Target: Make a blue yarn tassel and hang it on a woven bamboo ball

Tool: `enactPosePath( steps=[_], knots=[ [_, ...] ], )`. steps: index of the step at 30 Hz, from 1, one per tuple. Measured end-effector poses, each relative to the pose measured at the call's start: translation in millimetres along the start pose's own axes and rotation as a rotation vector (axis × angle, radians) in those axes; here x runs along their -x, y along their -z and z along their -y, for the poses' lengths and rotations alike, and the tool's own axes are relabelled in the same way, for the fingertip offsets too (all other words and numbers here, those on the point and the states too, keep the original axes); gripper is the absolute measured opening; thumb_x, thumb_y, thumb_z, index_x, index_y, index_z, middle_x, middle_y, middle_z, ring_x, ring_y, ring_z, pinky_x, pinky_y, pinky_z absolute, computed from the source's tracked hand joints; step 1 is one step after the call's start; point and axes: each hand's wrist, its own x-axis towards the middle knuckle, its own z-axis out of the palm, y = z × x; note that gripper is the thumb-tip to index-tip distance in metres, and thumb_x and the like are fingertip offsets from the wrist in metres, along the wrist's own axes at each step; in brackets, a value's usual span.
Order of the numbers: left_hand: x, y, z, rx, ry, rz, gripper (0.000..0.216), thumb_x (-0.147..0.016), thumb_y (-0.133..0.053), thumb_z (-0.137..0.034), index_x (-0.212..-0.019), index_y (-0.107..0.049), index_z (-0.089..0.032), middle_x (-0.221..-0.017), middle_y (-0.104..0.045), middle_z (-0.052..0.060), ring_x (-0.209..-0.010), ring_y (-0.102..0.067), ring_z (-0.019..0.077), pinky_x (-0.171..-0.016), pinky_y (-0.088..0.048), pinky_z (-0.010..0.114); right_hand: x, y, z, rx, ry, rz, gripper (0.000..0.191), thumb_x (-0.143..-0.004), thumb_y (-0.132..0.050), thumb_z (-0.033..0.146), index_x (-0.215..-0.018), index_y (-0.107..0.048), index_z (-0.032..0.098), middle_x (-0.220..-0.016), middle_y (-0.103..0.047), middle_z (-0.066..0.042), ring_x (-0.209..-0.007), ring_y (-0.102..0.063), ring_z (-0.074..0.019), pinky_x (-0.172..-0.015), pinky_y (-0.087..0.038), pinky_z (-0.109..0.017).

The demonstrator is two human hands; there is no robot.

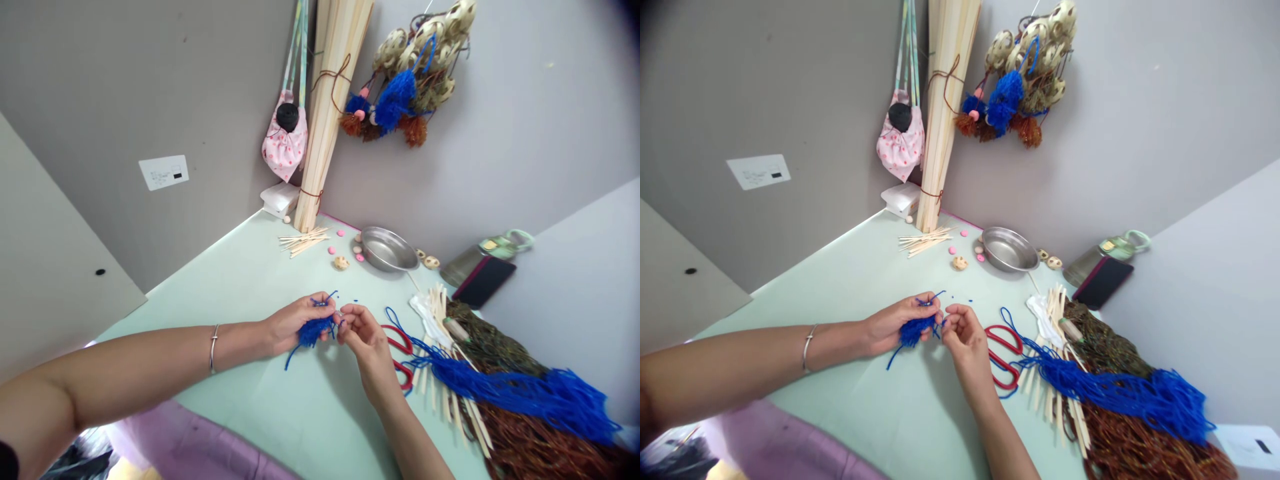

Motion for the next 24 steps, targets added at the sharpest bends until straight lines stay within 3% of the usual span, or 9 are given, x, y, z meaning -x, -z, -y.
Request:
enactPosePath(
  steps=[7, 16, 24],
  knots=[
    [3.5, -2.3, -1.0, -0.089, -0.072, -0.095, 0.033, -0.076, -0.073, -0.04, -0.084, -0.051, -0.017, -0.092, -0.063, 0.002, -0.06, -0.051, 0.0049, -0.059, -0.04, 0.02, -1.1, -1.9, 0.3, 0.013, 0.039, -0.062, 0.039, -0.078, -0.068, 0.026, -0.114, -0.054, 0.023, -0.072, -0.054, 0.004, -0.064, -0.048, -0.0142, -0.063, -0.039, -0.028],
    [3.2, -0.2, 6.2, -0.18, 0.032, -0.1, 0.036, -0.06, -0.082, -0.025, -0.086, -0.058, -0.016, -0.073, -0.058, -0.001, -0.064, -0.055, 0.0095, -0.062, -0.04, 0.022, 4.0, -4.8, 5.7, 0.087, 0.079, -0.077, 0.042, -0.08, -0.068, 0.027, -0.118, -0.052, 0.024, -0.077, -0.054, 0.001, -0.07, -0.05, -0.0161, -0.067, -0.041, -0.029],
    [2.7, 3.1, 4.2, -0.184, -0.028, -0.079, 0.028, -0.071, -0.075, -0.033, -0.086, -0.057, -0.017, -0.075, -0.057, -0.002, -0.06, -0.054, 0.0079, -0.061, -0.041, 0.022, 2.9, 0.1, 2.4, 0.062, 0.072, -0.067, 0.029, -0.084, -0.065, 0.031, -0.111, -0.057, 0.023, -0.075, -0.053, 0.002, -0.066, -0.049, -0.0144, -0.066, -0.041, -0.028]
  ],
)
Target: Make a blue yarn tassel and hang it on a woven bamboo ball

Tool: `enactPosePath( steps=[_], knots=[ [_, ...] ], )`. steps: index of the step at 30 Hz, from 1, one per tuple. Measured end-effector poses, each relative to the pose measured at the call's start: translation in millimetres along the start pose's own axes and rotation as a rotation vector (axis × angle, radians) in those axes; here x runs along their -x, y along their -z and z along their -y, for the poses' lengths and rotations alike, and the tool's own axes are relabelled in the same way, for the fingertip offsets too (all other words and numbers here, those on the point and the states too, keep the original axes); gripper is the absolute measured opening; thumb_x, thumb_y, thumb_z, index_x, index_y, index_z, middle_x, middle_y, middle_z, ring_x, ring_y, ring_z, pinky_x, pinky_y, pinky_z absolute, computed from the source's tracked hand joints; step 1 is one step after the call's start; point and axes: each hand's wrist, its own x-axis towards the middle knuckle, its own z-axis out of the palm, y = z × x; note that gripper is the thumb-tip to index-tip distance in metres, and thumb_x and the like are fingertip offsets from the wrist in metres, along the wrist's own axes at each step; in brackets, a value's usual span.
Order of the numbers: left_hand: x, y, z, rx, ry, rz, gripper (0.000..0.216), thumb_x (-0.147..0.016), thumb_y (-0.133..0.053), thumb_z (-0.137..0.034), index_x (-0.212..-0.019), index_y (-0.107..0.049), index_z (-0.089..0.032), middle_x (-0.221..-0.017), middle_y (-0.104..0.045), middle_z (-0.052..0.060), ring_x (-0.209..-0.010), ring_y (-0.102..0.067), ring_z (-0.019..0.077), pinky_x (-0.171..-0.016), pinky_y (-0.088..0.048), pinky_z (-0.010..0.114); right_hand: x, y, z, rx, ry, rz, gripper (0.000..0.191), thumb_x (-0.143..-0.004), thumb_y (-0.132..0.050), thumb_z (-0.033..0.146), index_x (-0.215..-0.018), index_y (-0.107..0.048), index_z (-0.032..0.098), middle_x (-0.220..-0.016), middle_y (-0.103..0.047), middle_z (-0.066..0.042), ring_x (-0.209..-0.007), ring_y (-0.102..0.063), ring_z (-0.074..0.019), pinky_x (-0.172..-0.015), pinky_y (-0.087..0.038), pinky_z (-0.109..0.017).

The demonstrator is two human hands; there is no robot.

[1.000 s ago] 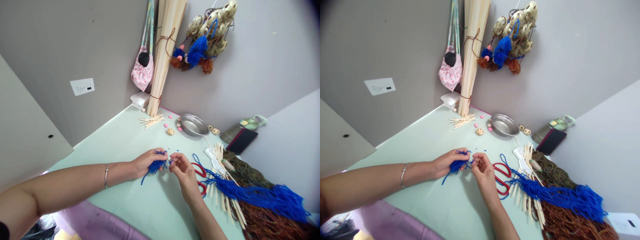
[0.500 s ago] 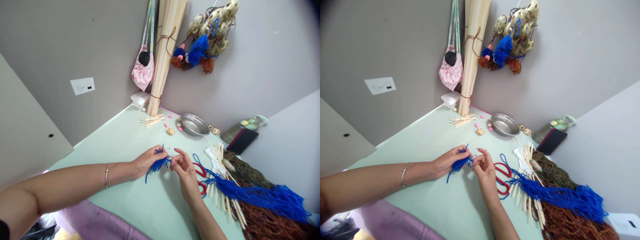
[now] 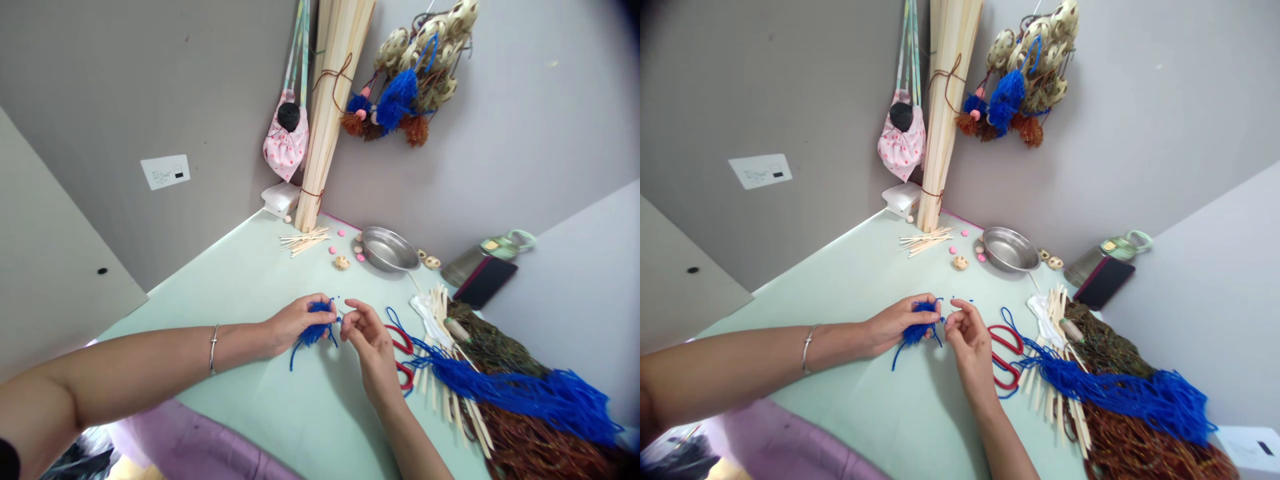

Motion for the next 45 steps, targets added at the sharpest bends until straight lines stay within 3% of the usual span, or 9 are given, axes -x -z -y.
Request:
enactPosePath(
  steps=[3, 9, 13, 17, 20, 23, 25, 34, 45],
  knots=[
    [-0.3, 0.5, -0.7, 0.009, 0.018, -0.02, 0.029, -0.07, -0.076, -0.034, -0.086, -0.057, -0.017, -0.074, -0.055, -0.002, -0.058, -0.054, 0.0072, -0.06, -0.04, 0.021, -2.2, 2.9, -1.7, 0.002, -0.021, -0.024, 0.025, -0.088, -0.06, 0.037, -0.108, -0.06, 0.022, -0.073, -0.054, 0.002, -0.065, -0.05, -0.0143, -0.067, -0.042, -0.029],
    [-1.4, 1.0, 1.8, 0.024, 0.023, 0.0, 0.031, -0.069, -0.077, -0.033, -0.087, -0.058, -0.016, -0.076, -0.057, -0.002, -0.057, -0.053, 0.0061, -0.058, -0.04, 0.02, -3.9, 1.6, -6.5, 0.126, -0.037, 0.073, 0.021, -0.079, -0.071, 0.038, -0.087, -0.062, 0.019, -0.071, -0.057, 0.0, -0.064, -0.049, -0.0149, -0.058, -0.039, -0.026],
    [-1.7, 2.3, 2.6, 0.006, 0.053, -0.009, 0.031, -0.069, -0.076, -0.034, -0.085, -0.057, -0.017, -0.07, -0.054, -0.004, -0.056, -0.053, 0.0065, -0.057, -0.039, 0.02, -8.7, 12.0, -9.7, 0.245, 0.015, -0.105, 0.017, -0.079, -0.069, 0.035, -0.078, -0.061, 0.019, -0.066, -0.054, 0.001, -0.061, -0.047, -0.0148, -0.057, -0.036, -0.027],
    [-2.1, 1.7, 2.4, 0.005, 0.078, -0.001, 0.03, -0.07, -0.076, -0.034, -0.084, -0.056, -0.016, -0.07, -0.054, -0.004, -0.055, -0.053, 0.0058, -0.058, -0.039, 0.019, -13.6, 26.4, -6.9, 0.254, 0.04, -0.265, 0.017, -0.083, -0.063, 0.037, -0.082, -0.058, 0.021, -0.071, -0.056, 0.001, -0.064, -0.049, -0.0156, -0.062, -0.039, -0.028],
    [-2.0, 0.0, 2.4, 0.007, 0.066, 0.006, 0.03, -0.069, -0.076, -0.033, -0.084, -0.057, -0.016, -0.073, -0.054, -0.003, -0.055, -0.053, 0.0053, -0.058, -0.039, 0.019, -11.5, 24.5, -2.7, 0.285, 0.021, -0.162, 0.024, -0.091, -0.053, 0.045, -0.091, -0.059, 0.022, -0.073, -0.058, 0.0, -0.068, -0.052, -0.0183, -0.067, -0.041, -0.031],
    [-1.5, -1.3, 2.7, 0.002, 0.061, 0.023, 0.029, -0.071, -0.074, -0.033, -0.085, -0.056, -0.015, -0.072, -0.057, -0.002, -0.056, -0.053, 0.0059, -0.059, -0.04, 0.019, -6.2, 13.4, -0.3, 0.297, -0.022, 0.128, 0.03, -0.094, -0.047, 0.048, -0.084, -0.058, 0.022, -0.07, -0.058, -0.001, -0.069, -0.052, -0.0189, -0.068, -0.04, -0.032],
    [-1.2, -1.2, 3.2, -0.012, 0.063, 0.025, 0.028, -0.072, -0.072, -0.033, -0.085, -0.056, -0.015, -0.069, -0.059, -0.001, -0.056, -0.053, 0.0066, -0.059, -0.04, 0.019, -3.8, 6.7, -0.4, 0.258, -0.036, 0.246, 0.032, -0.094, -0.05, 0.047, -0.076, -0.055, 0.021, -0.067, -0.056, 0.0, -0.066, -0.05, -0.0173, -0.065, -0.039, -0.03],
    [-1.6, 0.4, 4.9, -0.052, 0.094, 0.002, 0.026, -0.071, -0.071, -0.033, -0.084, -0.056, -0.016, -0.066, -0.055, -0.004, -0.053, -0.054, 0.0067, -0.052, -0.036, 0.019, -6.0, 3.5, -0.6, 0.162, -0.03, 0.096, 0.027, -0.081, -0.068, 0.043, -0.078, -0.06, 0.018, -0.063, -0.053, 0.003, -0.058, -0.043, -0.0122, -0.055, -0.033, -0.024],
    [-3.8, -2.1, 0.9, 0.122, 0.098, 0.041, 0.016, -0.066, -0.07, -0.022, -0.073, -0.059, -0.014, -0.071, -0.057, -0.001, -0.059, -0.052, 0.0077, -0.059, -0.043, 0.022, -3.7, 1.3, -2.3, 0.076, -0.092, 0.135, 0.025, -0.078, -0.07, 0.039, -0.076, -0.058, 0.018, -0.064, -0.056, 0.002, -0.059, -0.047, -0.0117, -0.057, -0.035, -0.024]
  ],
)
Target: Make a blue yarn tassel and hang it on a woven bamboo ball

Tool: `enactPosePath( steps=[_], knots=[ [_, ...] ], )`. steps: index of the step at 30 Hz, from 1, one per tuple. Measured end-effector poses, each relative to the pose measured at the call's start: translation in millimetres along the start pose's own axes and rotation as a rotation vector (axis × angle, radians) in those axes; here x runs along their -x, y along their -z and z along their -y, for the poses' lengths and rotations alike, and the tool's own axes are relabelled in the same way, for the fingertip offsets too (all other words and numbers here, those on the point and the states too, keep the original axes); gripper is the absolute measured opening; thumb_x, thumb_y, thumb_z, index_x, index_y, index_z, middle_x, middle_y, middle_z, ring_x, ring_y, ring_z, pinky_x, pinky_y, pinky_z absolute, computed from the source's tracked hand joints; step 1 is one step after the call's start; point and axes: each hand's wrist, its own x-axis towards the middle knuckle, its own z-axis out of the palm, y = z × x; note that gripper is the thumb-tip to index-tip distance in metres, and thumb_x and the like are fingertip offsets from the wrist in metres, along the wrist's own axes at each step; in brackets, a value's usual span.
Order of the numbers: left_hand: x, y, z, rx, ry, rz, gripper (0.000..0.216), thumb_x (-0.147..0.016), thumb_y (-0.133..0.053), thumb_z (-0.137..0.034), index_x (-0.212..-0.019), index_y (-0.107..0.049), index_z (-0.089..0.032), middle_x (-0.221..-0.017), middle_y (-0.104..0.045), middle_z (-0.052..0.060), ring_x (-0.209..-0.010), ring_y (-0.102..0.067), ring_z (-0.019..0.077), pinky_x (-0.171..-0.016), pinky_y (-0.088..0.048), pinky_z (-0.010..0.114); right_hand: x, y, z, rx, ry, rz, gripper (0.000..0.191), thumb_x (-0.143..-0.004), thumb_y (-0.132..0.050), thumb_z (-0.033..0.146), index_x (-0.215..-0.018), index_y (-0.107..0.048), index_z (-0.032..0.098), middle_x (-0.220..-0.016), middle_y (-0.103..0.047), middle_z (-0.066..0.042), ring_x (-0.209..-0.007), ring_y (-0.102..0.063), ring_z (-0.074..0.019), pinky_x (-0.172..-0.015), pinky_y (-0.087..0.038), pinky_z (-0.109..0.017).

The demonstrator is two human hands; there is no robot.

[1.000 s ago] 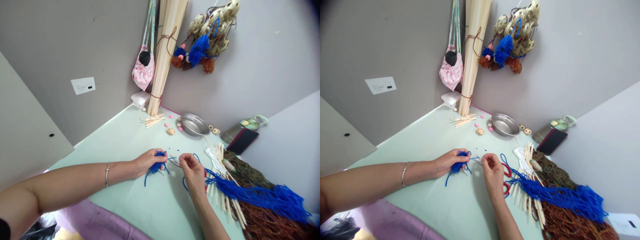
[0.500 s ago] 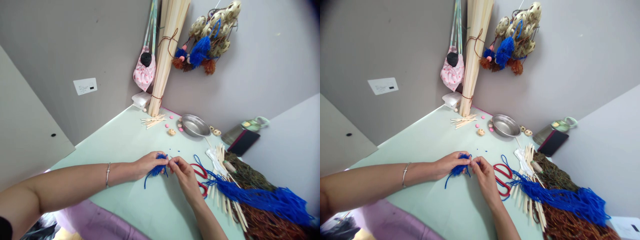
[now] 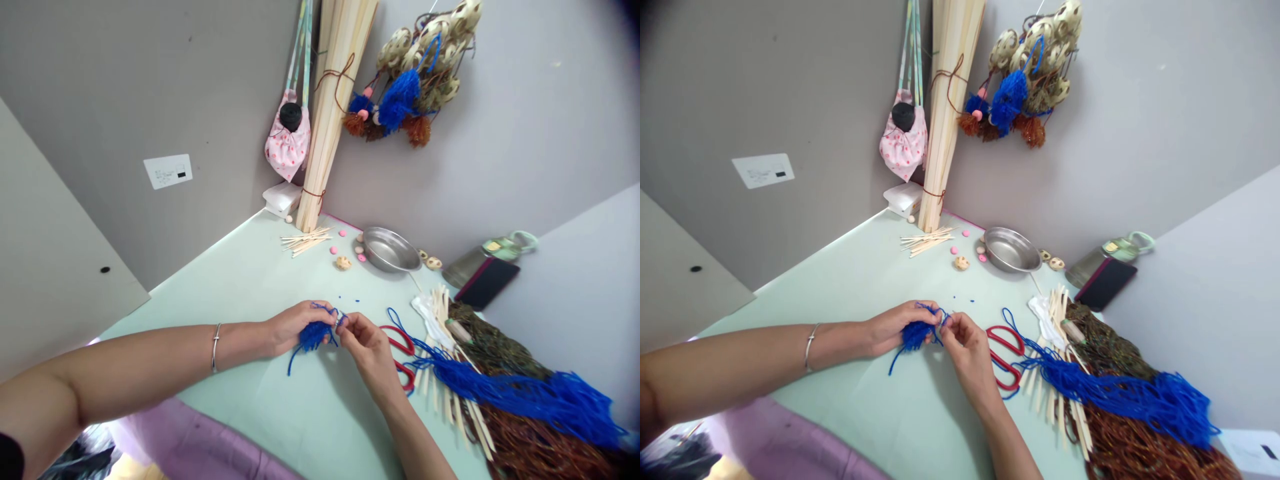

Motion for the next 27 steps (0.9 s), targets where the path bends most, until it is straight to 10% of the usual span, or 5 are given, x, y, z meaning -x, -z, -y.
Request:
enactPosePath(
  steps=[11, 21, 27],
  knots=[
    [1.8, 1.6, -0.4, 0.063, -0.062, 0.047, 0.027, -0.073, -0.075, -0.029, -0.082, -0.054, -0.015, -0.08, -0.058, 0.001, -0.058, -0.053, 0.0063, -0.058, -0.041, 0.02, 0.7, -4.7, 6.3, -0.048, -0.03, 0.033, 0.019, -0.079, -0.066, 0.032, -0.071, -0.055, 0.018, -0.066, -0.059, 0.0, -0.063, -0.051, -0.0133, -0.061, -0.037, -0.024],
    [5.1, 0.7, -2.6, -0.053, -0.236, -0.024, 0.021, -0.082, -0.068, -0.031, -0.08, -0.052, -0.017, -0.132, -0.054, 0.01, -0.093, -0.058, 0.0128, -0.08, -0.044, 0.024, -0.4, -0.3, -0.7, -0.015, 0.007, -0.031, 0.013, -0.079, -0.065, 0.028, -0.076, -0.056, 0.019, -0.063, -0.053, 0.003, -0.06, -0.045, -0.0121, -0.058, -0.035, -0.024],
    [4.5, 0.7, -0.5, -0.144, -0.14, -0.025, 0.029, -0.07, -0.076, -0.029, -0.086, -0.054, -0.017, -0.087, -0.063, 0.003, -0.071, -0.058, 0.0108, -0.068, -0.042, 0.023, 0.2, 1.1, -1.5, -0.051, 0.028, -0.069, 0.014, -0.082, -0.066, 0.031, -0.079, -0.058, 0.02, -0.062, -0.053, 0.003, -0.06, -0.045, -0.0128, -0.06, -0.035, -0.025]
  ],
)
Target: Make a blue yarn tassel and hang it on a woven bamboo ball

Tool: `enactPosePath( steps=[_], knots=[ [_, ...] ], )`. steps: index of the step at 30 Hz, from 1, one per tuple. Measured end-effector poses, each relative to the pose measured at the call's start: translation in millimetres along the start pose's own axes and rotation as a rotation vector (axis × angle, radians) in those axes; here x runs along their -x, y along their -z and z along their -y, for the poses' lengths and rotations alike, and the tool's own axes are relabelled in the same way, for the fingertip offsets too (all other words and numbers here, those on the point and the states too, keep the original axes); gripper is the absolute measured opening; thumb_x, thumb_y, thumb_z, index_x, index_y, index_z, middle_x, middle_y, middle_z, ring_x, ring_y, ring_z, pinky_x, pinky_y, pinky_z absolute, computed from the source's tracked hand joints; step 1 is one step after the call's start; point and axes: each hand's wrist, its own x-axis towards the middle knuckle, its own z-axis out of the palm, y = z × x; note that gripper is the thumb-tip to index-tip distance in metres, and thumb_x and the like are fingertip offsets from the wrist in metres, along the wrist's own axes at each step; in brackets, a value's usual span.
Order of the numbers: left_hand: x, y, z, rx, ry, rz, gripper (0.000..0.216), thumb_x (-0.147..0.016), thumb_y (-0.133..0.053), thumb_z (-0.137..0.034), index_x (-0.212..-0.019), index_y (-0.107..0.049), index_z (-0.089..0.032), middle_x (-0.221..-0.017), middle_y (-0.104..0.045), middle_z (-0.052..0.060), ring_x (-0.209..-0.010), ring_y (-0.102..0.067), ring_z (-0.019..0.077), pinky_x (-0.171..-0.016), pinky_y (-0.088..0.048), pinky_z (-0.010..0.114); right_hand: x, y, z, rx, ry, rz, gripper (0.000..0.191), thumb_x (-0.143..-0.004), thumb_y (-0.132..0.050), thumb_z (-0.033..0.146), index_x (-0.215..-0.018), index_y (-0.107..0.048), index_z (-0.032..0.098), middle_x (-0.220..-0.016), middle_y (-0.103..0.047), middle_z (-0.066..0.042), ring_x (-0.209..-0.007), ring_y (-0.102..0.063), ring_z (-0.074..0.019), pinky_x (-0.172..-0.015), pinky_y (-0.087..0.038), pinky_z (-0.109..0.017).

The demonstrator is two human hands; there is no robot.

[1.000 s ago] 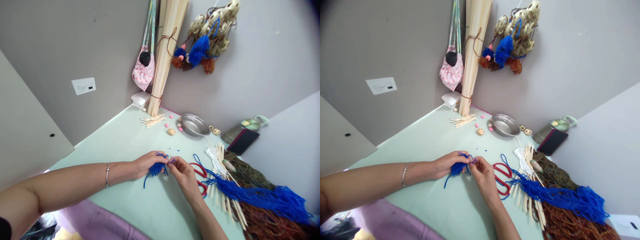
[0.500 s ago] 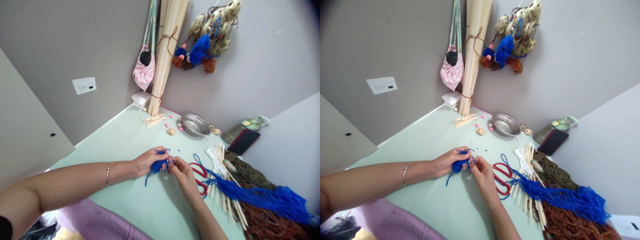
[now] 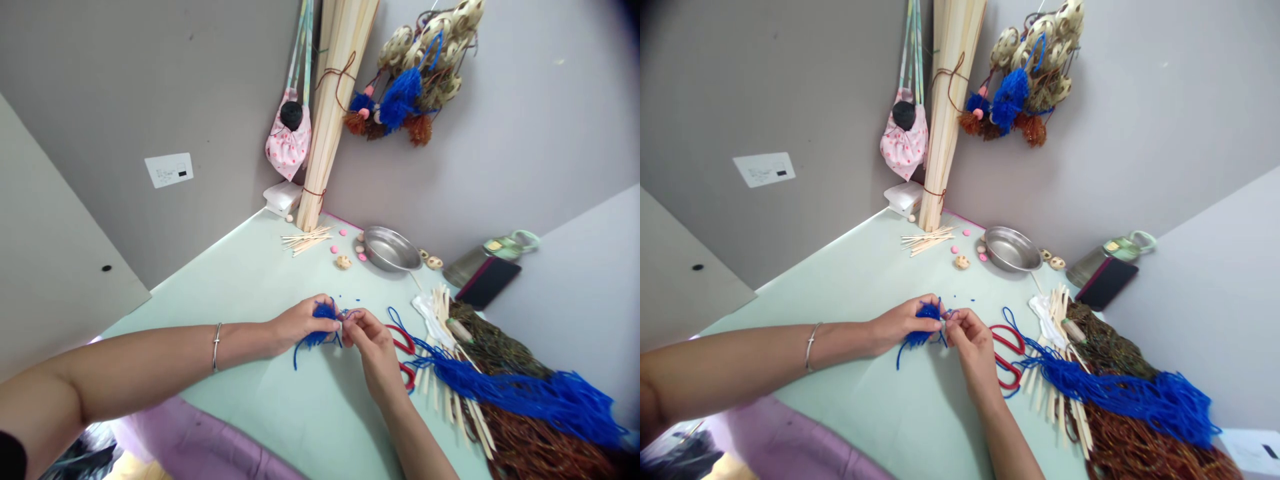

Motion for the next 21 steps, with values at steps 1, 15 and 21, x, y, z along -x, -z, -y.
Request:
enactPosePath(
  steps=[1, 15, 21],
  knots=[
    [-0.3, -0.1, 1.7, -0.017, 0.031, 0.016, 0.032, -0.068, -0.077, -0.028, -0.086, -0.054, -0.017, -0.077, -0.061, 0.0, -0.064, -0.055, 0.0097, -0.063, -0.04, 0.023, 0.1, 0.4, -0.7, -0.009, -0.006, -0.004, 0.016, -0.084, -0.066, 0.033, -0.08, -0.058, 0.02, -0.062, -0.052, 0.004, -0.059, -0.044, -0.0126, -0.059, -0.035, -0.025],
    [-2.7, -0.1, 1.0, 0.075, 0.035, -0.044, 0.031, -0.072, -0.075, -0.037, -0.083, -0.056, -0.015, -0.072, -0.058, -0.001, -0.058, -0.051, 0.0056, -0.059, -0.039, 0.019, 0.7, -1.0, 1.5, 0.177, -0.013, 0.182, 0.029, -0.089, -0.058, 0.046, -0.08, -0.061, 0.019, -0.069, -0.056, 0.0, -0.064, -0.048, -0.0144, -0.061, -0.037, -0.026],
    [-3.2, -1.1, 2.7, 0.056, 0.039, -0.103, 0.032, -0.073, -0.075, -0.038, -0.082, -0.056, -0.014, -0.074, -0.061, 0.001, -0.058, -0.051, 0.0056, -0.06, -0.041, 0.02, -2.2, -2.1, 1.1, 0.072, -0.029, 0.114, 0.028, -0.081, -0.067, 0.043, -0.072, -0.059, 0.018, -0.062, -0.057, 0.001, -0.057, -0.048, -0.0125, -0.057, -0.038, -0.025]
  ],
)
